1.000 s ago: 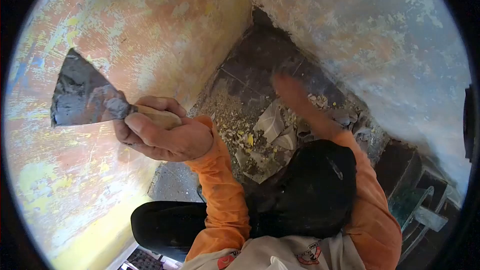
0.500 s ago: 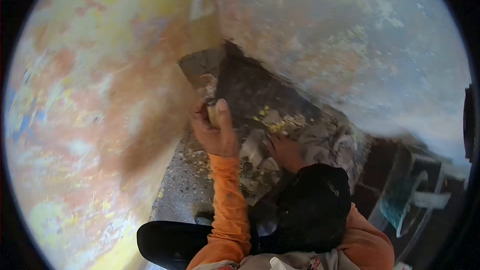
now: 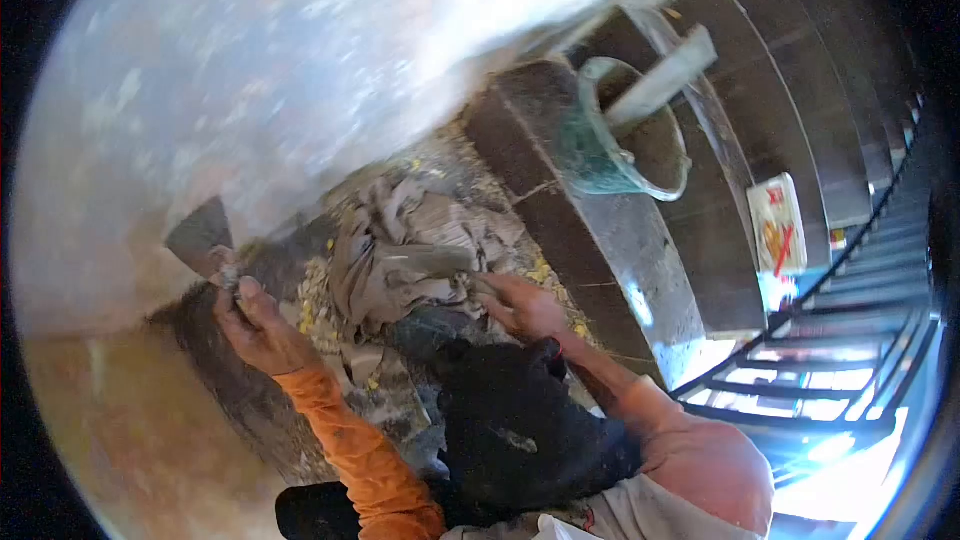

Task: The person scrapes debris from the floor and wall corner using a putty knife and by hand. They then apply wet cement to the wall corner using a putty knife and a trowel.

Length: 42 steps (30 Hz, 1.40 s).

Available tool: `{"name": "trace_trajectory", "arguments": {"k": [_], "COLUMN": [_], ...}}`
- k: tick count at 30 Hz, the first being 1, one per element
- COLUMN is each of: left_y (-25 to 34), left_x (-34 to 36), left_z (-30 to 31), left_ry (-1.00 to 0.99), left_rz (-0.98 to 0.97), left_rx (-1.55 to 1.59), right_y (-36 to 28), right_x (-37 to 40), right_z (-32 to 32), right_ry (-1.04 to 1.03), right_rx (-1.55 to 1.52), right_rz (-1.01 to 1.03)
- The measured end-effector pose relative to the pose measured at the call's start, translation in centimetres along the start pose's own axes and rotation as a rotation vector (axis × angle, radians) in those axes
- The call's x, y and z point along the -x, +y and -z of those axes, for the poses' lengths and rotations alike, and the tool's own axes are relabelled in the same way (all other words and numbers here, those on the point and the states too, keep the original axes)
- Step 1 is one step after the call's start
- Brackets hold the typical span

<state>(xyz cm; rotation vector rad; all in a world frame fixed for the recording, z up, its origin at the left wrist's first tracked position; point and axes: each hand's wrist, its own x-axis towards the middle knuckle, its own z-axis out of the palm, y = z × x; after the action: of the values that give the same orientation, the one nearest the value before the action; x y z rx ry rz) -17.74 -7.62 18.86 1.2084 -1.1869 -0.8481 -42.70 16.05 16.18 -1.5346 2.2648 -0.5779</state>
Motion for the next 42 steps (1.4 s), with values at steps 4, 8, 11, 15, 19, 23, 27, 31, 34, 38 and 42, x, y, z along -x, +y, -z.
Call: {"name": "trace_trajectory", "arguments": {"k": [4,8,11,15,19,23,27,31,34,38,42], "left_y": [-0.2,0.3,2.8,9.5,10.2,9.5,8.7,1.8,-1.3,-13.0,-21.2], "left_x": [2.7,5.8,9.1,11.9,13.2,15.6,13.7,8.5,5.2,6.7,12.5], "left_z": [-5.9,-12.8,-19.7,-25.5,-28.0,-28.3,-28.4,-22.4,-14.5,-9.3,-8.0], "left_ry": [-0.244,-0.445,-0.614,-0.841,-0.952,-0.875,-0.782,-0.563,-0.599,-0.408,-0.569], "left_rz": [0.142,0.091,0.28,0.447,0.577,0.616,0.289,0.195,0.295,-0.018,-0.027], "left_rx": [0.245,0.366,0.501,0.605,0.574,0.676,0.647,0.391,-0.062,-0.544,-0.661], "right_y": [-0.1,-0.3,3.1,3.8,3.5,4.5,3.5,1.2,1.1,0.7,3.1], "right_x": [5.3,4.6,0.5,-5.0,-3.7,7.0,17.2,19.2,14.0,2.1,-3.7], "right_z": [15.4,29.8,35.6,37.8,38.2,35.7,23.7,13.3,8.6,-0.2,-10.7], "right_ry": [0.448,0.332,0.177,-0.196,-0.184,0.288,0.547,0.196,0.274,0.225,0.064], "right_rx": [0.479,1.02,1.214,1.183,1.121,0.814,0.23,-0.111,-0.218,-0.261,0.04], "right_rz": [-0.041,-0.31,-0.137,-0.328,-0.393,-0.36,-0.679,-0.851,-0.552,-0.413,-0.129]}}
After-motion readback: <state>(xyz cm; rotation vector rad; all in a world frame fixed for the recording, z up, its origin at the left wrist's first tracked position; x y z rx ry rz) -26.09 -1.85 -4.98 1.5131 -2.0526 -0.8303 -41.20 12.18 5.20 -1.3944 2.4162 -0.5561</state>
